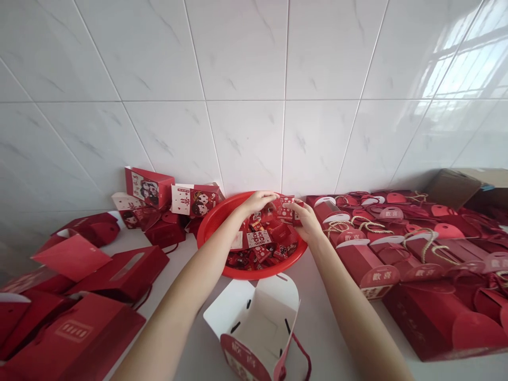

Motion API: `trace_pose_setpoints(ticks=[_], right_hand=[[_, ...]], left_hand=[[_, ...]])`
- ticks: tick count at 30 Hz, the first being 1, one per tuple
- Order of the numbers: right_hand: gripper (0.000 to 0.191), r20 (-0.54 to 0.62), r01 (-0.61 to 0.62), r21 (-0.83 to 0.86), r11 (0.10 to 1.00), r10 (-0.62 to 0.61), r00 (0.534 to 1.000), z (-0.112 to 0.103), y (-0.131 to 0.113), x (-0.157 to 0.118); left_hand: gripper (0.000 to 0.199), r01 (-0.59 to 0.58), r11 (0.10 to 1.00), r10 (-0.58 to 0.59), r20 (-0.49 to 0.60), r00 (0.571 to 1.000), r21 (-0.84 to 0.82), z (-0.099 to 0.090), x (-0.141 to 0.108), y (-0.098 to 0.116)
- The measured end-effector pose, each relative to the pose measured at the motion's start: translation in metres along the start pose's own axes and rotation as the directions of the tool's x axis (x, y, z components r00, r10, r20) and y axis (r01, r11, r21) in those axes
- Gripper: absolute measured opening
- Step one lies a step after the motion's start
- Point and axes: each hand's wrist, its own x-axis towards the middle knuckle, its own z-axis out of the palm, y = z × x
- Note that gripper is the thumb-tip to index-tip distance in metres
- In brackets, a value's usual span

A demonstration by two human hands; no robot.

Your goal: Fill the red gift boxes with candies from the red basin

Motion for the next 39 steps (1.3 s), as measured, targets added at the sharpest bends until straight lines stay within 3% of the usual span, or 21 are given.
trace_pose_setpoints(ticks=[4, 9, 15, 19, 24, 29, 33, 39], right_hand=[[0.023, -0.03, -0.009, -0.007, 1.0, 0.009, 1.0, -0.001, 0.0, 0.001], [0.023, -0.03, 0.006, -0.017, 1.0, -0.007, 1.0, 0.0, 0.0, 0.0], [0.023, -0.017, 0.003, -0.019, 1.0, -0.003, 1.0, -0.001, 0.0, 0.0], [0.024, -0.009, 0.001, -0.024, 1.0, -0.001, 1.0, -0.001, 0.0, 0.0], [0.023, -0.015, -0.013, -0.015, 1.0, 0.013, 1.0, 0.0, -0.001, -0.002], [0.023, -0.007, -0.006, -0.008, 1.0, 0.006, 1.0, 0.001, -0.001, -0.001], [0.022, -0.01, -0.004, -0.006, 1.0, 0.004, 1.0, 0.001, -0.001, -0.001], [0.02, -0.021, -0.018, 0.014, 1.0, 0.019, 1.0, 0.0, -0.001, 0.0]], left_hand=[[0.03, 0.095, 0.93, -0.135, 0.088, 0.987, 0.354, -0.003, 0.002, -0.013], [0.029, 0.133, 0.874, -0.277, 0.254, 0.927, 0.467, -0.002, 0.001, -0.024], [0.039, 0.034, 0.826, -0.261, 0.329, 0.908, 0.562, 0.019, 0.002, -0.024], [0.03, -0.012, 0.785, -0.245, 0.328, 0.912, 0.62, 0.039, 0.003, -0.02], [0.019, -0.045, 0.805, -0.221, 0.37, 0.902, 0.592, 0.044, 0.0, -0.014], [0.014, 0.015, 0.85, -0.252, 0.381, 0.89, 0.527, 0.028, -0.004, -0.008], [0.009, 0.07, 0.879, -0.25, 0.331, 0.91, 0.471, 0.011, -0.004, -0.004], [0.011, 0.149, 0.976, -0.188, 0.273, 0.944, 0.156, -0.008, -0.005, -0.001]])
